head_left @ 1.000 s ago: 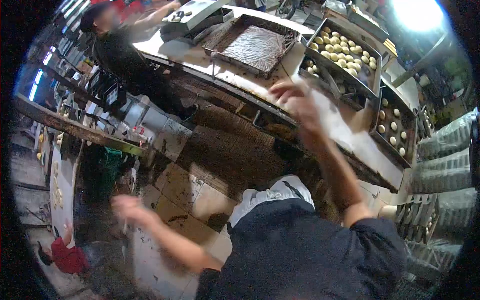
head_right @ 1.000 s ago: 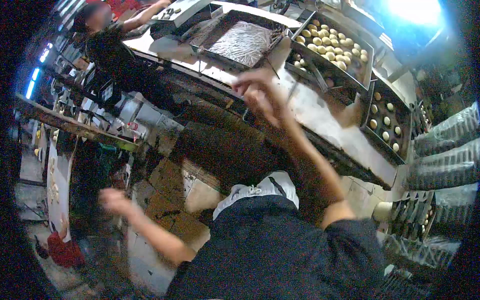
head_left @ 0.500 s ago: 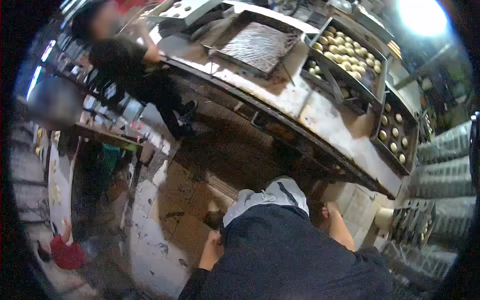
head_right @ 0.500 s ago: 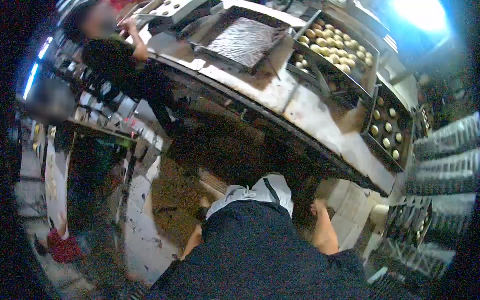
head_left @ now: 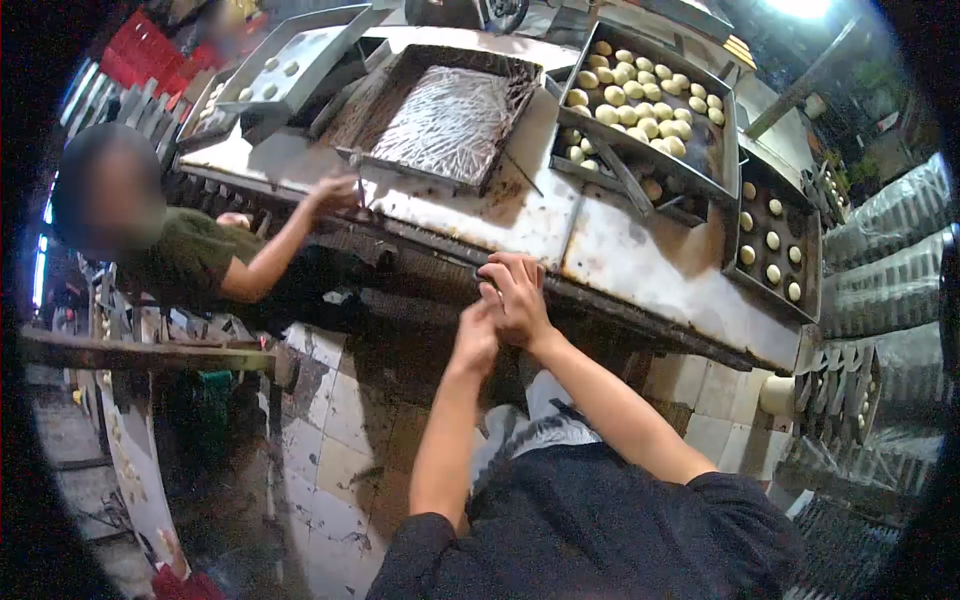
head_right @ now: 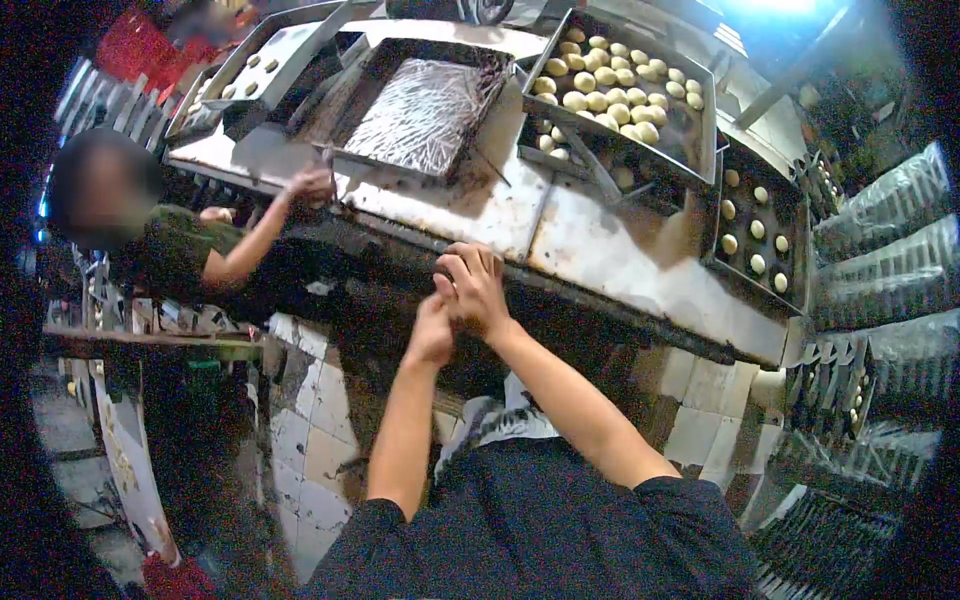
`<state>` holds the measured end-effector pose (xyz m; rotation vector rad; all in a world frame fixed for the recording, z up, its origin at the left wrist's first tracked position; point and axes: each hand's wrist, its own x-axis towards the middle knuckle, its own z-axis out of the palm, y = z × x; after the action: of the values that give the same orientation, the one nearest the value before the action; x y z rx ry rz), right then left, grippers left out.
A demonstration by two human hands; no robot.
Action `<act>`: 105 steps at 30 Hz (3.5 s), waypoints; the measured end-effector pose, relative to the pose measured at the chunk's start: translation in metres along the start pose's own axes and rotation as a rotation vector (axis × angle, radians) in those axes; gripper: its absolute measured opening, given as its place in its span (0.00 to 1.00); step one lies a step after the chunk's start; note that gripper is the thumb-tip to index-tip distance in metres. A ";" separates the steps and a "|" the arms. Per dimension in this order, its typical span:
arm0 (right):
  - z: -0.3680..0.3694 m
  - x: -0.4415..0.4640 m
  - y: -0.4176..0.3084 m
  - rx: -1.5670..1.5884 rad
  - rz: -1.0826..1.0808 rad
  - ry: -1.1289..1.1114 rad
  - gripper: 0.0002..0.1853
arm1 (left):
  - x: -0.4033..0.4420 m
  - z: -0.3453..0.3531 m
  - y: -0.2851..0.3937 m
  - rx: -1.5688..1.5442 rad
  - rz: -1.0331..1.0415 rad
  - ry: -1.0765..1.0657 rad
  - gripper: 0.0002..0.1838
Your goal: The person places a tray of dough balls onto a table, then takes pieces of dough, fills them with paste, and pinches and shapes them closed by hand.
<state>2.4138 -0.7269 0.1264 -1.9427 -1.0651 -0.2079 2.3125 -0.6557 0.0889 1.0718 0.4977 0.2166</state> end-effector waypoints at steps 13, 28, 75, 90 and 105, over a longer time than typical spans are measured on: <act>0.004 0.113 0.101 0.117 0.135 0.045 0.15 | 0.028 0.006 0.073 -0.299 -0.200 0.313 0.23; 0.004 0.187 0.175 0.097 0.373 -0.017 0.08 | 0.108 -0.033 0.072 -0.097 -0.111 0.211 0.13; 0.032 0.162 0.168 0.174 0.334 0.019 0.05 | 0.206 0.001 0.207 -0.485 0.073 0.273 0.19; -0.083 0.159 -0.031 1.159 0.194 -0.367 0.18 | 0.031 0.028 0.217 0.423 0.321 0.085 0.22; -0.085 -0.037 -0.145 1.305 0.680 -0.254 0.12 | -0.178 0.012 0.157 0.511 0.671 0.126 0.14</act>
<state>2.3035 -0.7792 0.2479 -0.9878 -0.3774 0.9134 2.1743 -0.6631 0.2818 1.7161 0.2917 0.7816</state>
